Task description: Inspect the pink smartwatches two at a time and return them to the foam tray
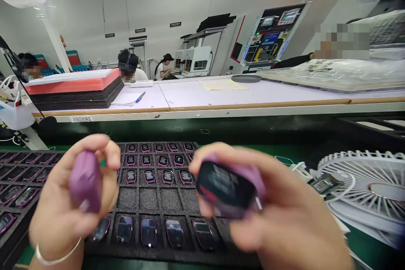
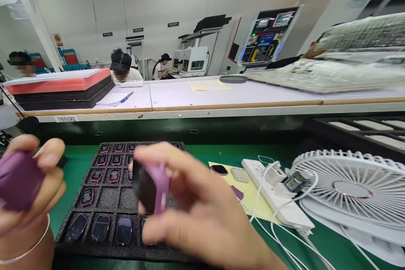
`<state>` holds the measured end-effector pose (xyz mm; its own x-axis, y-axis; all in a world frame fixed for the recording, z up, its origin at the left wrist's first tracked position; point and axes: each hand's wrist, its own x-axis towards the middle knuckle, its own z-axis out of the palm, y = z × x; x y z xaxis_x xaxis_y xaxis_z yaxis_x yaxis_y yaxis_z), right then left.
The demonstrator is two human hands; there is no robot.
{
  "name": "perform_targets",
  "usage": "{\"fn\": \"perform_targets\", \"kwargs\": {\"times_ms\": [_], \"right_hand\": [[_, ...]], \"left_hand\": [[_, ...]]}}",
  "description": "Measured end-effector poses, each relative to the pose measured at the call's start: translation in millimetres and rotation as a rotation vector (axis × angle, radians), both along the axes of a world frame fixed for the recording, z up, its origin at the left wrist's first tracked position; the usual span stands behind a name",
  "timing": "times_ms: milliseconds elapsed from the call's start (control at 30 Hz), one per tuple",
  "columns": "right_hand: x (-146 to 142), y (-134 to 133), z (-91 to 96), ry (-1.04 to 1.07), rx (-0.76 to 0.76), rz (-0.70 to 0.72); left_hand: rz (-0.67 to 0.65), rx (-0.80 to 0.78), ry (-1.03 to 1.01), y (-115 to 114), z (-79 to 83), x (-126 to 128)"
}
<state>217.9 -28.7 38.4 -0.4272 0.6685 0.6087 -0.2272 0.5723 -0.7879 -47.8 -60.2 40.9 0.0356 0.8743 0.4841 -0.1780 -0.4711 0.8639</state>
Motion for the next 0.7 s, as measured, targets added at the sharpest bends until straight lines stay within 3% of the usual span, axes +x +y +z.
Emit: {"fn": "perform_targets", "kwargs": {"times_ms": [100, 300, 467, 700], "right_hand": [[-12, 37, 4.5, 0.181, -0.306, 0.057], [-25, 95, -31.6, 0.292, -0.739, 0.176], [-26, 114, -57.9, 0.315, -0.793, 0.142], [-28, 116, -60.0, 0.284, -0.708, 0.103]], "left_hand": [[0.014, 0.031, 0.038, 40, 13.7, 16], [0.122, -0.129, 0.097, 99, -27.8, 28], [0.081, -0.194, 0.065, 113, -45.1, 37], [-0.013, -0.260, 0.007, 116, -48.0, 35]]}}
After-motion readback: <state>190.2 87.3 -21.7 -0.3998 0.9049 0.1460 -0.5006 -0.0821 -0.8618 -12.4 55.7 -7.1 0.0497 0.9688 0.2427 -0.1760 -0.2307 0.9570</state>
